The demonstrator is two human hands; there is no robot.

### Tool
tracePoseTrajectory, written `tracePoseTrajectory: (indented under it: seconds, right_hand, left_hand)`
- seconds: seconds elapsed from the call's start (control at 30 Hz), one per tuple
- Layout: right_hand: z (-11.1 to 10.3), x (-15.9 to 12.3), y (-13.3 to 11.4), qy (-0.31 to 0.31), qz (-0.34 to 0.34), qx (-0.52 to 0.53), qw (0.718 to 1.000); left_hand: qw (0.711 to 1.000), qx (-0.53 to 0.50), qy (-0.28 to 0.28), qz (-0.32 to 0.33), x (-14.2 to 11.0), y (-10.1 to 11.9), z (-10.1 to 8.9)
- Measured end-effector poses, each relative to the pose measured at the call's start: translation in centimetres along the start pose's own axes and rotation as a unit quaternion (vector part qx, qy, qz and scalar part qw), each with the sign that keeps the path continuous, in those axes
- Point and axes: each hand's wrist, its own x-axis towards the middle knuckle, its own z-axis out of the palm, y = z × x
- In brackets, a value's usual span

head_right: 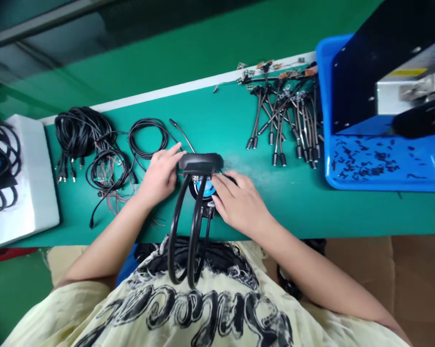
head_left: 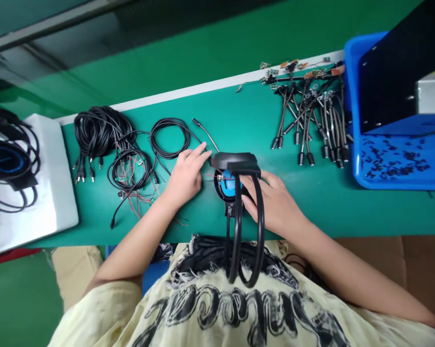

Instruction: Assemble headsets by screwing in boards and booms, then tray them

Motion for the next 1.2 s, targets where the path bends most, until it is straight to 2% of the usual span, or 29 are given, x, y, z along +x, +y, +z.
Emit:
tracePoseTrajectory:
  seconds: [0.1, 0.2, 0.27, 0.4, 0.47, 0.6, 0.67, 0.77, 0.87, 0.97, 1.07, 1.13, 1.2]
  right_hand:
    - [0.1, 0.4, -0.3, 0.007, -0.006, -0.023, 1.000]
    - [0.5, 0.9, -0.7, -0.002, 0.011, -0.039, 0.999]
    - [0.8, 1.2, -0.9, -0.022, 0.032, -0.044, 0.998]
    - [0.3, 1.2, -1.2, -0.053, 0.050, -0.042, 0.996]
    - [-0.9, 0.7, -1.2, -0.034, 0.037, -0.023, 0.998]
    - [-4.1, -0.2, -1.8, 0.091, 0.028, 0.044, 0.994]
    - [-4.8, 0.0, -2.3, 0.122, 0.016, 0.061, 0.990]
    - [-4.2, 1.0, -2.8, 0.105, -0.013, 0.049, 0.993]
    - [-2.8, 1.9, -2.7, 0.067, 0.029, 0.042, 0.996]
    - [-2.2, 2.2, -2.2, 0.025, 0.093, 0.055, 0.994]
    - [-2.5, 2.5, -1.7, 0.014, 0.100, 0.045, 0.994]
    - [-2.9, 3.1, -1.4, 0.015, 0.109, 0.056, 0.992]
    - [-3.2, 4.2, -0.8, 0.009, 0.142, 0.112, 0.984]
  left_hand:
    - [1.000, 0.004, -0.016, 0.014, 0.9, -1.5, 0.8]
    - [1.000, -0.007, -0.005, 0.025, 0.6, -1.3, 0.3]
    - [0.999, -0.018, 0.023, 0.037, -0.2, -0.4, -0.7]
    - [0.988, -0.048, 0.116, 0.094, -1.4, 1.5, -2.1]
    - [0.982, -0.065, 0.138, 0.111, -1.3, 1.9, -2.0]
    - [0.979, -0.077, 0.142, 0.126, -0.7, 2.1, -1.2]
    - [0.977, -0.073, 0.142, 0.139, -0.4, 2.4, -1.0]
    - [0.972, -0.073, 0.130, 0.180, -0.3, 3.2, -0.9]
    - [0.967, -0.058, 0.131, 0.209, -0.3, 3.9, -0.5]
    - [0.977, 0.021, 0.129, 0.169, -0.2, 4.5, 0.6]
    - [0.982, 0.105, 0.128, 0.090, 0.0, 5.3, 1.3]
    - [0.983, 0.127, 0.124, 0.047, 0.4, 5.9, 1.2]
    - [0.987, 0.122, 0.100, 0.011, 1.0, 6.2, 0.7]
